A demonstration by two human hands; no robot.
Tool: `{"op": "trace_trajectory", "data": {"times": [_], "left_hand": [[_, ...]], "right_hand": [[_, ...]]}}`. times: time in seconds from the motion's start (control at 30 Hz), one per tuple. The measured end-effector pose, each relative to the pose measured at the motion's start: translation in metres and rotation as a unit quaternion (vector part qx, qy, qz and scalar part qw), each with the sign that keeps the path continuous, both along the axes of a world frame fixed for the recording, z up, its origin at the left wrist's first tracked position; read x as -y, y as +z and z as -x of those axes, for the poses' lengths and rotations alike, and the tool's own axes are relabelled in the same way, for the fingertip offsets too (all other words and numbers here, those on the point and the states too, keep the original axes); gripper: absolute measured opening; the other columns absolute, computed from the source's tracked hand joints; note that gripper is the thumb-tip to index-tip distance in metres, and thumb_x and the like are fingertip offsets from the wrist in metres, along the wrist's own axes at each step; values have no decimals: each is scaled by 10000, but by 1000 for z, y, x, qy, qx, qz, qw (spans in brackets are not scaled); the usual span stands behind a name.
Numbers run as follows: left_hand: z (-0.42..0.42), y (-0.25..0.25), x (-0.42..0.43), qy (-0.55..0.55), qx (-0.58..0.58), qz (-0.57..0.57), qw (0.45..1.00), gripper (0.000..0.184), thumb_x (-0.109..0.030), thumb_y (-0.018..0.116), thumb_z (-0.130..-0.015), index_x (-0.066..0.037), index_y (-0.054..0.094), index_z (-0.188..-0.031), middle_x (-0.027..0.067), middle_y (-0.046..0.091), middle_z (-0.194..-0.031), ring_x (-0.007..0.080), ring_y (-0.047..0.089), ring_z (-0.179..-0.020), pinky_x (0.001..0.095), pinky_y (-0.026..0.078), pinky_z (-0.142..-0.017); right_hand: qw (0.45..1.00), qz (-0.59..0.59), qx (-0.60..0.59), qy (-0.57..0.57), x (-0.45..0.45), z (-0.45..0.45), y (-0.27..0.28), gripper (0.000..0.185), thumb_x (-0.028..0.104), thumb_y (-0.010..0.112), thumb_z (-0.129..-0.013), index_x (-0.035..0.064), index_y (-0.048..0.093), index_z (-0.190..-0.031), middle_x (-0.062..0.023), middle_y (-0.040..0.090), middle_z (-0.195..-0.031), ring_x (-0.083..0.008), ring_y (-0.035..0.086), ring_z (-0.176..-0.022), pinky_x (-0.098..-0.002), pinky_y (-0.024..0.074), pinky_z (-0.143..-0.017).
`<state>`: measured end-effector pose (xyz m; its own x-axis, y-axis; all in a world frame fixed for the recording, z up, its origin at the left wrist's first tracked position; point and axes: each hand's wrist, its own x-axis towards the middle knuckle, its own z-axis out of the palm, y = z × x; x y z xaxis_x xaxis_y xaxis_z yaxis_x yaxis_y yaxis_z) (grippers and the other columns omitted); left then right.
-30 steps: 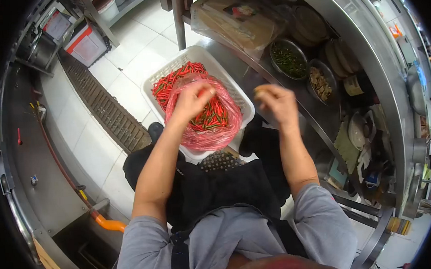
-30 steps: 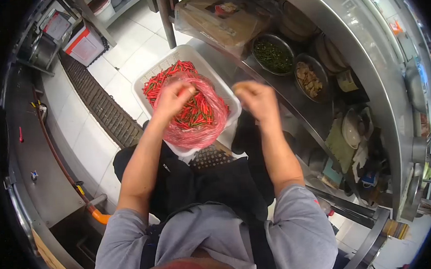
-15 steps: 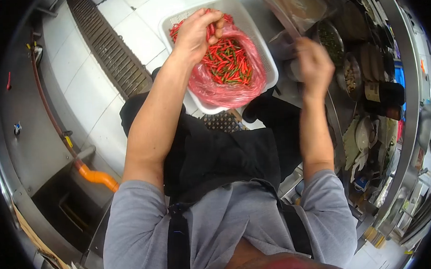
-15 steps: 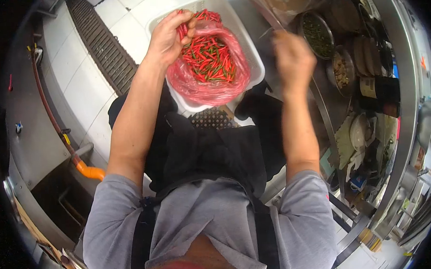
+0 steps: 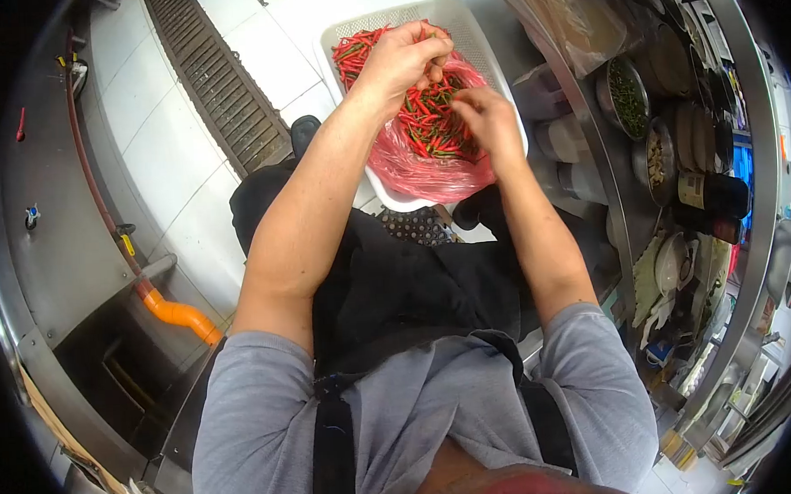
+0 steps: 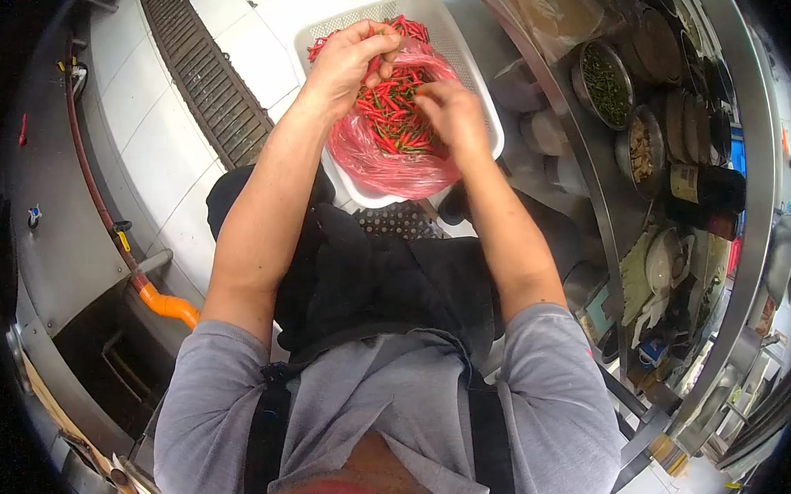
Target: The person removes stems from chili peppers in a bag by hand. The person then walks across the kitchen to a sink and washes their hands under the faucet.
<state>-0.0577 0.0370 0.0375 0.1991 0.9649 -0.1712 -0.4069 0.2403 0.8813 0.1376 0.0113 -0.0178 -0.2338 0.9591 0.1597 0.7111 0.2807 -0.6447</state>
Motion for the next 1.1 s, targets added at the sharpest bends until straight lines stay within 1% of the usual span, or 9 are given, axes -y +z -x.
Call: {"op": "trace_trajectory", "data": {"times": [0.1, 0.17, 0.37, 0.57, 0.83, 0.9, 0.93, 1.0, 1.1], "left_hand": [[-3, -6, 0, -11, -59, 1, 998, 94, -135, 627, -864, -55, 603, -907, -8, 558, -655, 66, 492, -519, 204, 324, -434], [-7, -7, 3, -36, -107, 11, 994, 95, -144, 635, -859, -69, 630, -917, -33, 531, -603, 44, 442, -474, 198, 286, -415], [-27, -15, 15, -340, -87, 26, 936, 115, -172, 660, -870, -61, 646, -897, -71, 488, -597, 21, 361, -459, 209, 231, -410], [-40, -21, 21, -305, -167, -5, 938, 112, -172, 661, -869, -68, 629, -842, -78, 486, -606, 8, 365, -472, 206, 234, -420], [-38, -16, 24, -336, -134, 29, 932, 92, -150, 672, -848, -66, 637, -855, -55, 534, -631, 10, 420, -506, 193, 282, -444], [-43, -21, 29, -302, -170, -95, 933, 128, -141, 677, -837, -50, 661, -925, -12, 617, -707, 53, 534, -615, 211, 410, -546], [-43, -22, 28, -302, -170, -95, 933, 128, -141, 677, -837, -50, 661, -925, -12, 617, -707, 53, 534, -615, 211, 410, -546], [-40, -21, 26, -295, -262, -215, 894, 244, -151, 698, -767, -57, 695, -991, 89, 699, -836, 181, 651, -775, 298, 505, -733], [-37, -18, 27, -267, -307, -269, 873, 242, -158, 692, -769, -67, 694, -993, 127, 697, -869, 219, 671, -813, 329, 512, -759]], "right_hand": [[948, 228, -211, -68, 1, -21, 22, 177, 123, 677, -830, -16, 683, -939, -45, 652, -717, -114, 592, -575, -250, 435, -523], [930, 241, -266, -76, 13, -23, 40, 178, 116, 669, -836, -20, 679, -949, -32, 648, -700, -90, 570, -534, -228, 404, -489], [882, 247, -391, -94, 39, -23, 65, 199, 112, 663, -837, -26, 676, -980, -18, 635, -666, -61, 545, -495, -192, 341, -444], [915, 200, -327, -124, 48, -36, 65, 202, 134, 671, -843, -24, 682, -968, -12, 624, -645, -56, 535, -512, -195, 333, -447], [913, 170, -344, -140, 51, -36, 64, 170, 165, 656, -878, -3, 676, -877, -15, 627, -646, -43, 531, -518, -193, 342, -433], [895, 209, -372, -127, 51, -36, 58, 169, 168, 651, -885, 1, 666, -864, -15, 624, -646, -44, 525, -507, -194, 335, -424], [876, 247, -400, -113, 51, -37, 55, 170, 171, 646, -891, 6, 656, -851, -16, 620, -646, -46, 518, -496, -195, 328, -416], [865, 256, -418, -112, 52, -36, 54, 168, 171, 643, -895, 10, 645, -850, -19, 617, -647, -51, 509, -479, -194, 325, -407], [843, 276, -450, -99, 55, -38, 47, 162, 170, 640, -899, 16, 626, -851, -28, 617, -654, -58, 497, -458, -188, 326, -395]]}}
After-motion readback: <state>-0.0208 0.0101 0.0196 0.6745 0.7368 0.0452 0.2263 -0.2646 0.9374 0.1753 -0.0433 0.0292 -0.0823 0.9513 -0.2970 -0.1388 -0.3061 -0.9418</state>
